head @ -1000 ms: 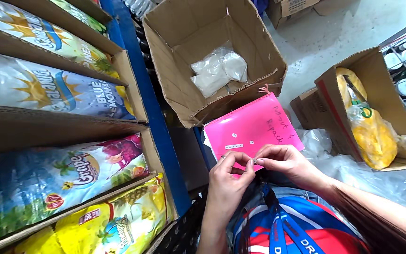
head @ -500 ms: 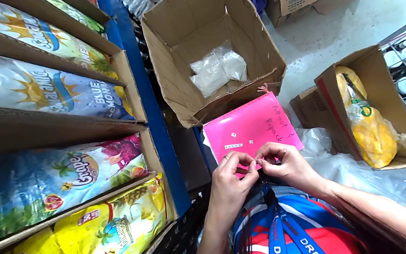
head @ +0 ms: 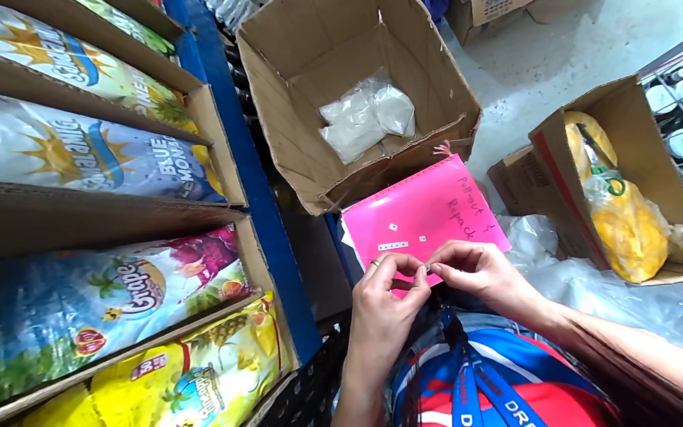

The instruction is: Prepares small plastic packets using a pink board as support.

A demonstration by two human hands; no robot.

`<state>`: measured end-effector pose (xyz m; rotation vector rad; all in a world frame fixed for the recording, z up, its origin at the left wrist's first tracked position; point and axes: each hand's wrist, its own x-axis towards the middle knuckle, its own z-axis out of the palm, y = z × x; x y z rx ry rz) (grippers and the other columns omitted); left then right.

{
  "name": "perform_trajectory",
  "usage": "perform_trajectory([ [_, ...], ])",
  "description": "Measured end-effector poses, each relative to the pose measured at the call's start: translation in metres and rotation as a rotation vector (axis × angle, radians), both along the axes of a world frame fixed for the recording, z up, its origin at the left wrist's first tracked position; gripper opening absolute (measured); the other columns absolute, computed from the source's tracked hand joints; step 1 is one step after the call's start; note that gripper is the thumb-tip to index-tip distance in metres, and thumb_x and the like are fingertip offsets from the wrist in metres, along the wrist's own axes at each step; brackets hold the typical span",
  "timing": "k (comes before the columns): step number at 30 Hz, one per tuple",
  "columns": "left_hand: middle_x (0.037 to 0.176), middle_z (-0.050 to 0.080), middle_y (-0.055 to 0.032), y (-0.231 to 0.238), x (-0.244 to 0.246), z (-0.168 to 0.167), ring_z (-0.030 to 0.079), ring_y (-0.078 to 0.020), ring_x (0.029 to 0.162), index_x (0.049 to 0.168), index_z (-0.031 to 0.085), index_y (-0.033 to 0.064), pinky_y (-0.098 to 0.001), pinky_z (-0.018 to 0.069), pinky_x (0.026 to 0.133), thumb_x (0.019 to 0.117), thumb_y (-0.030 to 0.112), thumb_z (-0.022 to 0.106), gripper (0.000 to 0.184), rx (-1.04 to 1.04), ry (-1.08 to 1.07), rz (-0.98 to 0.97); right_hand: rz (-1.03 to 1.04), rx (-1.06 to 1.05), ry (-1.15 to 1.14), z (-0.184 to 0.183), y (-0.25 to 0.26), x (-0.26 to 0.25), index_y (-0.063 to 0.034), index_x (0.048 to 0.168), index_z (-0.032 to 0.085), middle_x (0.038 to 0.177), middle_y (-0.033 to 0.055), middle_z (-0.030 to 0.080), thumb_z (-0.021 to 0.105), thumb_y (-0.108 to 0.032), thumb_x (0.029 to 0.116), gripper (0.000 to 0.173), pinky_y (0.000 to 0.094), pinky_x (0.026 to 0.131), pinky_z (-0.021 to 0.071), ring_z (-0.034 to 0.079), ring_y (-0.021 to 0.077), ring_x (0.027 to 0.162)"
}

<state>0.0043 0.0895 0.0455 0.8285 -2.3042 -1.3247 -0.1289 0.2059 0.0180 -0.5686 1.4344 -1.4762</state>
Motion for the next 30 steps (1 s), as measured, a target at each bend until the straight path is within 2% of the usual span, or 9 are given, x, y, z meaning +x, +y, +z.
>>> perform_trajectory([
  [3, 0.092, 0.069, -0.0034, 0.0, -0.001, -0.002, 0.065, 0.0031, 0.081, 0.094, 0.072, 0.0018, -0.01, 0.0543, 0.07, 0.0895, 0.011, 0.069, 0.011, -0.03, 0.009, 0.01, -0.033, 0.0, 0.009, 0.0, -0.001, 0.001, -0.0057, 0.096, 0.073, 0.089, -0.0081, 0.068, 0.063, -0.008, 0.0949, 0.01, 0.0102, 0.066, 0.0484, 0.057, -0.0074, 0.072],
  [8, 0.096, 0.068, -0.0078, 0.005, -0.003, -0.005, 0.065, -0.0043, 0.091, 0.094, 0.072, 0.0011, -0.0127, 0.0526, 0.077, 0.0898, 0.01, 0.07, 0.01, -0.255, 0.107, 0.06, -0.186, -0.013, 0.026, -0.001, -0.006, 0.005, -0.0052, 0.096, 0.074, 0.089, -0.0061, 0.07, 0.063, -0.007, 0.0957, 0.011, 0.0117, 0.067, 0.0502, 0.06, -0.005, 0.074],
  [12, 0.096, 0.07, -0.009, 0.01, -0.005, -0.006, 0.063, -0.0082, 0.093, 0.095, 0.076, 0.003, -0.0139, 0.0502, 0.08, 0.0901, 0.012, 0.071, 0.012, -0.378, 0.105, 0.077, -0.26, -0.056, 0.065, -0.001, -0.008, 0.011, -0.0035, 0.097, 0.075, 0.092, -0.0039, 0.07, 0.063, -0.006, 0.0956, 0.013, 0.0117, 0.069, 0.0507, 0.06, -0.0039, 0.076],
  [22, 0.092, 0.07, -0.0092, 0.014, -0.014, -0.008, 0.064, -0.0107, 0.089, 0.091, 0.075, 0.0034, -0.0154, 0.0504, 0.077, 0.0889, 0.013, 0.07, 0.011, -0.492, 0.068, 0.137, -0.297, -0.164, 0.314, -0.009, -0.009, 0.016, -0.0021, 0.098, 0.077, 0.095, -0.0018, 0.071, 0.067, -0.008, 0.0938, 0.012, 0.0103, 0.072, 0.0482, 0.06, -0.0049, 0.083],
  [27, 0.089, 0.067, -0.0099, 0.005, -0.017, -0.013, 0.063, -0.0151, 0.09, 0.088, 0.071, 0.0044, -0.0174, 0.0491, 0.079, 0.0909, 0.017, 0.067, 0.013, -0.601, 0.085, 0.081, -0.297, -0.187, 0.307, -0.01, -0.011, 0.016, -0.0018, 0.096, 0.077, 0.094, -0.0019, 0.071, 0.067, -0.007, 0.0931, 0.012, 0.0105, 0.072, 0.048, 0.06, -0.0049, 0.083],
  [30, 0.09, 0.067, -0.0095, -0.004, -0.017, -0.018, 0.062, -0.0144, 0.091, 0.088, 0.068, 0.0044, -0.0169, 0.0486, 0.082, 0.0901, 0.015, 0.067, 0.011, -0.558, 0.144, 0.039, -0.282, -0.175, 0.267, -0.009, -0.014, 0.013, -0.0026, 0.096, 0.076, 0.093, -0.0029, 0.07, 0.066, -0.007, 0.0934, 0.012, 0.011, 0.072, 0.0482, 0.06, -0.0045, 0.082],
])
